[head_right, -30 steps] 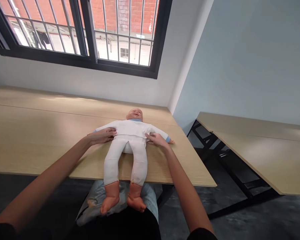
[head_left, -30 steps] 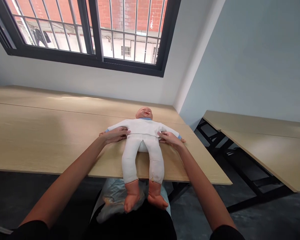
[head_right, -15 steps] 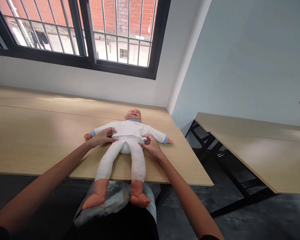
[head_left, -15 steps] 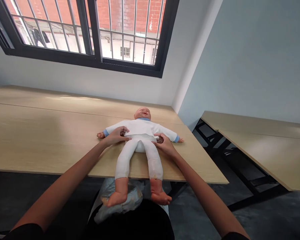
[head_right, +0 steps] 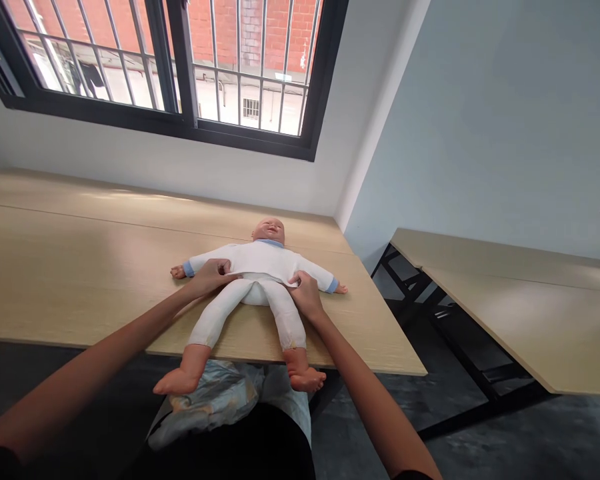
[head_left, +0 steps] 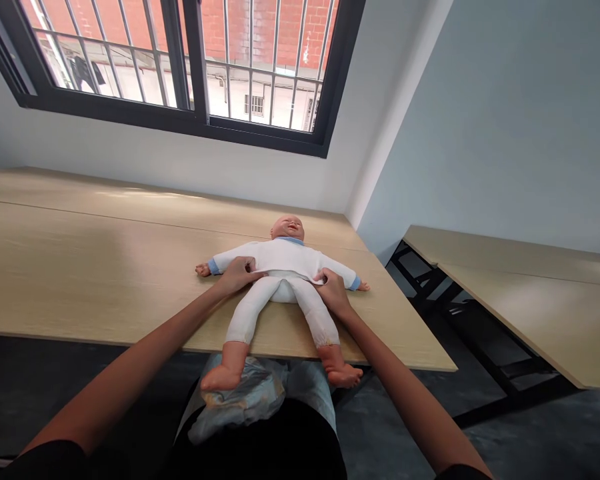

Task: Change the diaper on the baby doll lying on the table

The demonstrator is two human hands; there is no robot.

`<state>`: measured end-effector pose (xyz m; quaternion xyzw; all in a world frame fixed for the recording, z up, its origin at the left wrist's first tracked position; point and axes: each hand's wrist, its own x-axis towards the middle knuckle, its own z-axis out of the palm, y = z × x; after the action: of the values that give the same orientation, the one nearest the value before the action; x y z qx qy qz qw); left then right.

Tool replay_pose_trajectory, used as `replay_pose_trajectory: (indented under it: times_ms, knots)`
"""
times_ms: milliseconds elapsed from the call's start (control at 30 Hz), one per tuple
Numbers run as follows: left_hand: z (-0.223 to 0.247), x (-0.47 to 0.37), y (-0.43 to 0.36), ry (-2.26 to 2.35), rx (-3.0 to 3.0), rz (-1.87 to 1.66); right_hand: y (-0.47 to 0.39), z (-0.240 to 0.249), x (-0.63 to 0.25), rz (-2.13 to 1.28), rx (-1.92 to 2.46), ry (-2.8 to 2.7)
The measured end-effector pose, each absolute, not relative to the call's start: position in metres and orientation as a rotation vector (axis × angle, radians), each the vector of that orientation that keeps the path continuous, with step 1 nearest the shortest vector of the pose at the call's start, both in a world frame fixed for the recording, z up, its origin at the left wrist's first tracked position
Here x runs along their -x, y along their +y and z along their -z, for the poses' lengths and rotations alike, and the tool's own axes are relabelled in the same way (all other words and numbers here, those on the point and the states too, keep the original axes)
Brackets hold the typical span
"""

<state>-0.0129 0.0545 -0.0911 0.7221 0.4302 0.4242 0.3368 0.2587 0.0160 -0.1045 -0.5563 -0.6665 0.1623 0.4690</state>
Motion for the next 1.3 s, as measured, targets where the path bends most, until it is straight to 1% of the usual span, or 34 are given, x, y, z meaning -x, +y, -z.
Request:
replay_pose_trajectory:
  times_ms: [267,400,567,733,800,867,933,1000,1100,1167,1233,1300]
  knots:
    - [0.096,0.009,0.056,1.19,-1.849,-1.189,0.016,0.104,-0.258,-0.32,1.474,-1.577]
    - [0.095,0.01,0.056,1.19,-1.82,-1.162,0.016,0.105,-0.258,-0.337,1.471,-1.566]
    - [0.089,0.02,0.058,1.052,-1.765,-0.98,0.014,0.104,-0.267,-0.5,1.324,-1.625]
    - [0.073,0.037,0.052,0.957,-1.716,-0.822,0.009,0.095,-0.276,-0.675,1.232,-1.651]
    - [0.066,0.043,0.036,0.998,-1.713,-0.934,0.0,0.089,-0.278,-0.687,1.227,-1.586]
    - [0.061,0.047,0.007,1.098,-1.71,-1.186,-0.017,0.084,-0.278,-0.665,1.237,-1.492]
    - [0.058,0.05,-0.03,1.161,-1.703,-1.286,-0.042,0.078,-0.277,-0.637,1.245,-1.444]
    - [0.058,0.055,-0.069,1.105,-1.708,-1.149,-0.072,0.074,-0.277,-0.631,1.238,-1.471]
    - [0.064,0.067,-0.114,0.836,-1.802,-0.498,-0.117,0.069,-0.278,-0.571,1.277,-1.561]
    - [0.072,0.077,-0.13,0.824,-1.834,-0.267,-0.142,0.068,-0.278,-0.539,1.282,-1.648]
    - [0.083,0.082,-0.138,0.949,-1.865,-0.274,-0.162,0.069,-0.277,-0.575,1.268,-1.775]
    - [0.095,0.08,-0.141,1.079,-1.865,-0.384,-0.177,0.071,-0.272,-0.671,1.287,-1.934]
